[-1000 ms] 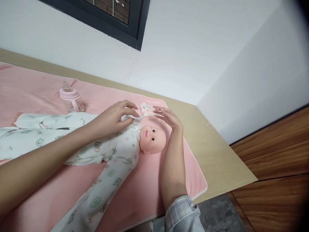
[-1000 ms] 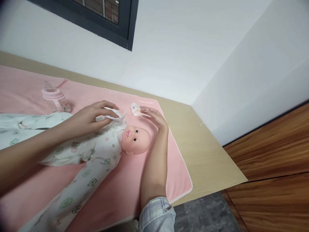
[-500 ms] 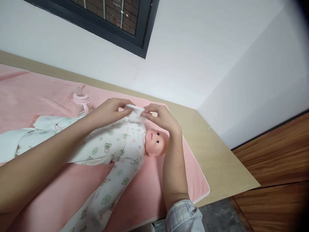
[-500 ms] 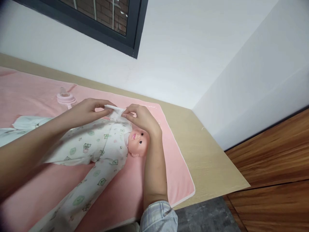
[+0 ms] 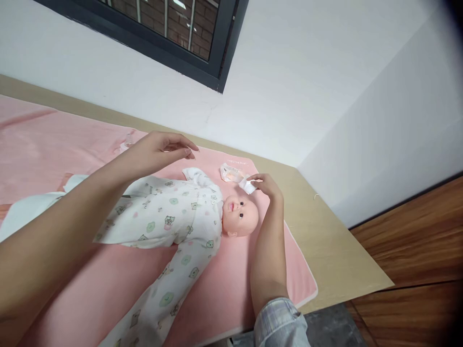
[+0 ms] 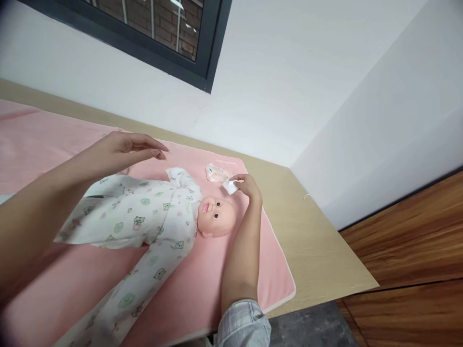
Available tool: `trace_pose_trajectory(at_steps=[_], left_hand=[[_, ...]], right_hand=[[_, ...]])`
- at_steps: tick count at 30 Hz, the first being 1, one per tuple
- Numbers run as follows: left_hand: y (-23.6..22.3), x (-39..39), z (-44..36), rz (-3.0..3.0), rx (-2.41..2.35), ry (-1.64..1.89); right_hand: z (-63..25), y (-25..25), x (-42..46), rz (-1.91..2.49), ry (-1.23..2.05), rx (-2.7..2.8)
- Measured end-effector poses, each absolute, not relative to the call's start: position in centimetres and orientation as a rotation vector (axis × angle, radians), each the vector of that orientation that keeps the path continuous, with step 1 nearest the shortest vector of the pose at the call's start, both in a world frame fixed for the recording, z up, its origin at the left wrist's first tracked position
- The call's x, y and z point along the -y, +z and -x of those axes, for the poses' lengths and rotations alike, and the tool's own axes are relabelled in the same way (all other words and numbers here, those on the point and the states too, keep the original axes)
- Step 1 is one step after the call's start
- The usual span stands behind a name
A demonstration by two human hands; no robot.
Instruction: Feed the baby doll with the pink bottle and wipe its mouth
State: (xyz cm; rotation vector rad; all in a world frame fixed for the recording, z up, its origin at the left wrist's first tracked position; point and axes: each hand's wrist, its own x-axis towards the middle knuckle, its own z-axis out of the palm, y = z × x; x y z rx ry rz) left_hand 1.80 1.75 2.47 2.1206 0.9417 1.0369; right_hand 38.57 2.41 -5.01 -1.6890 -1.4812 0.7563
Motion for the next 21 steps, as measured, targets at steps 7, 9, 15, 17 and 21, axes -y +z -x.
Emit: trace_pose_trajectory(at_steps=[7,9,15,17,21], left_hand=[[2.0,-2.5,-1.8,-2.162,-0.941,0.976],[1.7,-2.9,-1.7,-2.180,-0.935,0.974],[1.3,-3.5,-1.6,-2.189,-0.918,0.950],[1.4,-3.4,-1.5,-2.183,-0.916,0.948],[2.1,-3.0,-1.0,-2.172,-1.002,0.958]], right_hand=[[-38.2,-6.2,-3.1,1.512,0.820,1.373],[-37.6,-6.7,-3.3,1.307,0.880,1.301],[-36.8,-10.0,-4.3,1.116,1.260,1.082],[-36.9,-10.7,-4.6,1.115,1.289,1.020],[-37.5,-10.9,-4.9,1.068,1.200,0.988]])
